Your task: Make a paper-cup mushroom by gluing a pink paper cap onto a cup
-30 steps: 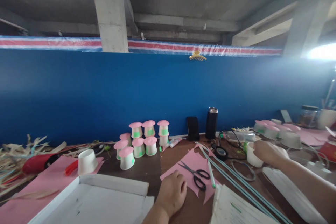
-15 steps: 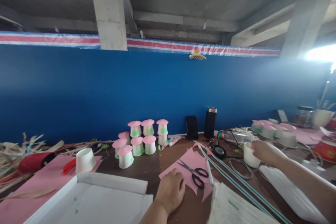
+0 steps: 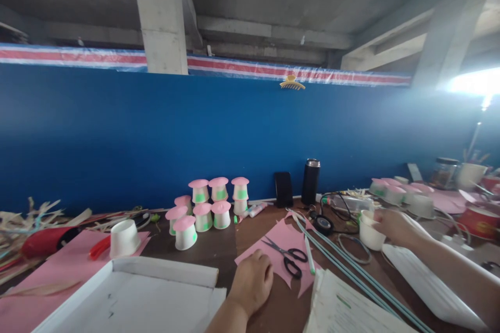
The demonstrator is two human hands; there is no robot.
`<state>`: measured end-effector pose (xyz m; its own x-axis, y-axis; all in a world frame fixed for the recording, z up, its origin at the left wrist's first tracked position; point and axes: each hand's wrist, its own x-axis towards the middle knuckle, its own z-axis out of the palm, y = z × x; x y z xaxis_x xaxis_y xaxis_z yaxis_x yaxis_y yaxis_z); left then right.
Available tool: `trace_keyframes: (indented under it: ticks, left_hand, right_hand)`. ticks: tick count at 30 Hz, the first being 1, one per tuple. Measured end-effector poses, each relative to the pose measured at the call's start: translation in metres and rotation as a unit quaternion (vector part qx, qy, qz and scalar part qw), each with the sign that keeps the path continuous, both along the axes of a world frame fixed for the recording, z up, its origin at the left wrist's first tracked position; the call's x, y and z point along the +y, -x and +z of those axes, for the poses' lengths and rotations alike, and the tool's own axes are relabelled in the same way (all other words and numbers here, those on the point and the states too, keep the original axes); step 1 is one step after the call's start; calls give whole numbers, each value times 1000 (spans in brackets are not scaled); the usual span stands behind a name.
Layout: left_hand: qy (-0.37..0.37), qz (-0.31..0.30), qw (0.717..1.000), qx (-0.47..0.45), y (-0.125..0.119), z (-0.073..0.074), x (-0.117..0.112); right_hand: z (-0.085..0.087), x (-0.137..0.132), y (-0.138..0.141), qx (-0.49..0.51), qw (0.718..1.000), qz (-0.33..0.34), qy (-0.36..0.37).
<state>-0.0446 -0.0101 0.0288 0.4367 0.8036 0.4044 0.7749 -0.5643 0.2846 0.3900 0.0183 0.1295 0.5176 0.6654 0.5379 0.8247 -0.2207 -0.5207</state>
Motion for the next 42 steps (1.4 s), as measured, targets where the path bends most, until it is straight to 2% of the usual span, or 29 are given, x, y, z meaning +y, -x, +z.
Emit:
trace_keyframes:
  ticks: [4,6,8,16,24,36,42]
  left_hand:
    - [-2,1,1000,0,1,-1,0]
    - [-2,2,1000,1,1,-2,-1]
    - [-2,3,1000,2,0,-2,-1]
    - [1,5,1000,3,0,0,-1]
    - [3,4,1000,2,1,-1,-1]
    - [6,2,1000,4,0,0,-1]
    - [5,4,1000,3,1,1,-1]
  right_hand:
    - [-2,3,-10,-44,977,54,202]
    - [0,4,-12,-72,964,55,252]
    - [3,6,-13,-100,956,53,272]
    - [12,12,-21,-168,945,33,279]
    - [16,4,-23,-214,950,57,219]
    - [24,-2,-18,-219,948,38,226]
    - [21,-5,-18,-205,959,44,192]
